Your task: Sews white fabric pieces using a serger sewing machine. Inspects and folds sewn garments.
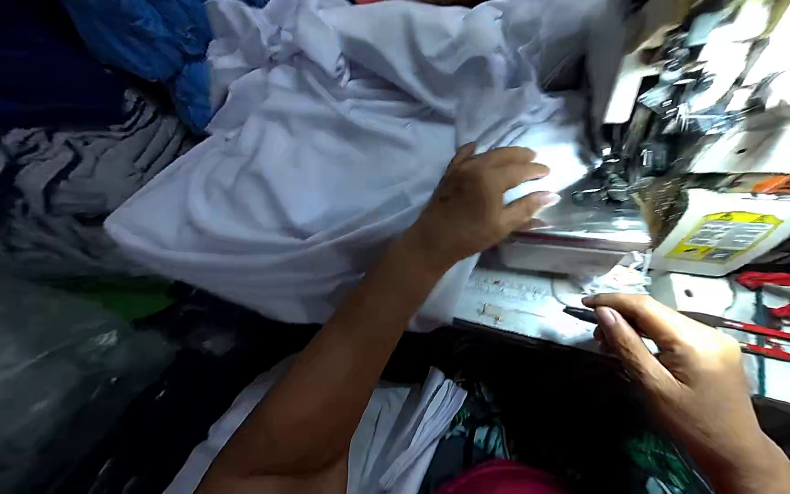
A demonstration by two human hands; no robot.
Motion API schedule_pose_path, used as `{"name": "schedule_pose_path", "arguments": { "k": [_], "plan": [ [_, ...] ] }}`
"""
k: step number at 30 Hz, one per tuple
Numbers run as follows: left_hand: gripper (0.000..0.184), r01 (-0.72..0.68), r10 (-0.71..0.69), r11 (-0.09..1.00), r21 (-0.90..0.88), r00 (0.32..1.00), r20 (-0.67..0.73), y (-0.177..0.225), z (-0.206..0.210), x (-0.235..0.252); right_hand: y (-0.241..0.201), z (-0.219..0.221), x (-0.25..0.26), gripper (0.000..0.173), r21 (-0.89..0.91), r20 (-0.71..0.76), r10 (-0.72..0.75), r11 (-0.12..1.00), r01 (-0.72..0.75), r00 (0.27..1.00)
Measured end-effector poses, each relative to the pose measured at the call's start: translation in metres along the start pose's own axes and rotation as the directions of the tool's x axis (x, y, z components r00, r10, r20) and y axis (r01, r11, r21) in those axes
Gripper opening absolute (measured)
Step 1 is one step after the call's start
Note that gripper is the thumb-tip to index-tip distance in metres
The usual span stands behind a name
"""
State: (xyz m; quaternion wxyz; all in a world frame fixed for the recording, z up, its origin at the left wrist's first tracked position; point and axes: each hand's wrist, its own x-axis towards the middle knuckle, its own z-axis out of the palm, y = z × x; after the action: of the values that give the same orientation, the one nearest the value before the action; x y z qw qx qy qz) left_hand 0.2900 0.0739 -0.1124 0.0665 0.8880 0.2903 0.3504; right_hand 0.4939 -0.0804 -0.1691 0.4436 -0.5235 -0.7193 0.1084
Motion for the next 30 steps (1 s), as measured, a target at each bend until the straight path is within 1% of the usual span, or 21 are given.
{"name": "schedule_pose_path", "arguments": {
  "k": [3, 4, 6, 7, 8, 9, 10, 11, 12, 13, 14, 15, 16, 17, 18, 21, 22, 24, 26, 28, 30],
  "plan": [
    [0.037, -0.109, 0.114, 0.992, 0.061, 0.99, -0.085, 0.022, -0.009, -0.045, 0.015, 0.013, -0.022, 0.033, 0.073, 0.04, -0.02, 0.997, 0.017, 0.999],
    [0.036, -0.104, 0.112, 0.991, 0.085, 0.989, -0.095, 0.031, -0.015, -0.067, 0.02, 0.014, -0.027, 0.031, 0.128, 0.033, -0.012, 0.992, 0.008, 0.999],
    [0.031, 0.001, 0.01, 0.995, 0.099, 0.994, -0.106, 0.047, -0.026, -0.119, 0.028, 0.013, -0.032, 0.027, 0.239, 0.031, -0.003, 0.971, -0.004, 1.0],
    [0.03, 0.102, -0.095, 0.992, 0.077, 0.992, -0.086, 0.052, -0.029, -0.148, 0.03, 0.013, -0.033, 0.025, 0.269, 0.031, -0.008, 0.963, 0.0, 0.999],
    [0.029, 0.241, -0.239, 0.97, 0.045, 0.97, -0.039, 0.057, -0.028, -0.178, 0.031, 0.013, -0.034, 0.024, 0.281, 0.025, -0.021, 0.96, 0.013, 0.999],
    [0.028, 0.41, -0.41, 0.912, 0.013, 0.911, 0.04, 0.061, -0.025, -0.206, 0.032, 0.014, -0.035, 0.023, 0.275, 0.016, -0.036, 0.961, 0.03, 0.999],
    [0.027, 0.586, -0.578, 0.81, -0.011, 0.802, 0.154, 0.064, -0.022, -0.23, 0.033, 0.015, -0.036, 0.022, 0.264, 0.004, -0.048, 0.963, 0.045, 0.999],
    [0.027, 0.743, -0.707, 0.669, -0.028, 0.647, 0.284, 0.066, -0.019, -0.249, 0.034, 0.016, -0.036, 0.022, 0.256, -0.006, -0.054, 0.965, 0.053, 0.999],
    [0.029, 0.851, -0.776, 0.525, -0.024, 0.49, 0.398, 0.067, -0.016, -0.261, 0.035, 0.016, -0.037, 0.022, 0.253, -0.012, -0.052, 0.966, 0.053, 0.999],
    [0.031, 0.909, -0.798, 0.417, -0.011, 0.372, 0.474, 0.068, -0.012, -0.269, 0.035, 0.016, -0.037, 0.022, 0.248, -0.012, -0.044, 0.968, 0.046, 0.999],
    [0.035, 0.937, -0.8, 0.35, 0.007, 0.295, 0.522, 0.07, -0.006, -0.274, 0.034, 0.016, -0.037, 0.022, 0.244, -0.011, -0.035, 0.969, 0.037, 0.999],
    [0.041, 0.951, -0.784, 0.308, 0.037, 0.232, 0.576, 0.072, -0.001, -0.274, 0.034, 0.016, -0.037, 0.022, 0.242, -0.009, -0.029, 0.97, 0.03, 1.0],
    [0.052, 0.958, -0.754, 0.279, 0.068, 0.175, 0.634, 0.073, 0.004, -0.27, 0.033, 0.016, -0.036, 0.022, 0.243, -0.007, -0.025, 0.97, 0.026, 1.0],
    [0.062, 0.96, -0.719, 0.263, 0.096, 0.129, 0.683, 0.074, 0.01, -0.265, 0.033, 0.016, -0.036, 0.022, 0.244, -0.006, -0.023, 0.97, 0.024, 1.0],
    [0.068, 0.958, -0.693, 0.262, 0.116, 0.103, 0.713, 0.075, 0.015, -0.26, 0.033, 0.015, -0.036, 0.022, 0.244, -0.005, -0.025, 0.97, 0.026, 1.0],
    [0.064, 0.951, -0.648, 0.269, 0.154, 0.061, 0.759, 0.076, 0.023, -0.247, 0.035, 0.015, -0.037, 0.022, 0.234, -0.009, -0.02, 0.972, 0.021, 1.0],
    [0.057, 0.957, -0.657, 0.259, 0.132, 0.074, 0.751, 0.075, 0.023, -0.247, 0.034, 0.015, -0.037, 0.022, 0.233, -0.014, -0.016, 0.972, 0.019, 1.0],
    [0.039, 0.97, -0.694, 0.238, 0.045, 0.137, 0.706, 0.077, 0.024, -0.253, 0.029, 0.013, -0.038, 0.021, 0.238, 0.011, -0.034, 0.971, 0.031, 0.999],
    [0.032, 0.971, -0.729, 0.239, -0.017, 0.192, 0.657, 0.083, 0.027, -0.262, 0.014, 0.015, -0.041, 0.02, 0.232, 0.144, -0.133, 0.968, 0.098, 0.981],
    [0.028, 0.957, -0.77, 0.274, -0.092, 0.276, 0.576, 0.091, 0.032, -0.272, -0.008, 0.037, -0.047, 0.021, 0.268, 0.273, -0.288, 0.939, 0.215, 0.918],
    [0.025, 0.929, -0.8, 0.324, -0.177, 0.369, 0.473, 0.098, 0.037, -0.282, -0.023, 0.074, -0.059, 0.023, 0.314, 0.431, -0.384, 0.912, 0.263, 0.817]
  ]
}}
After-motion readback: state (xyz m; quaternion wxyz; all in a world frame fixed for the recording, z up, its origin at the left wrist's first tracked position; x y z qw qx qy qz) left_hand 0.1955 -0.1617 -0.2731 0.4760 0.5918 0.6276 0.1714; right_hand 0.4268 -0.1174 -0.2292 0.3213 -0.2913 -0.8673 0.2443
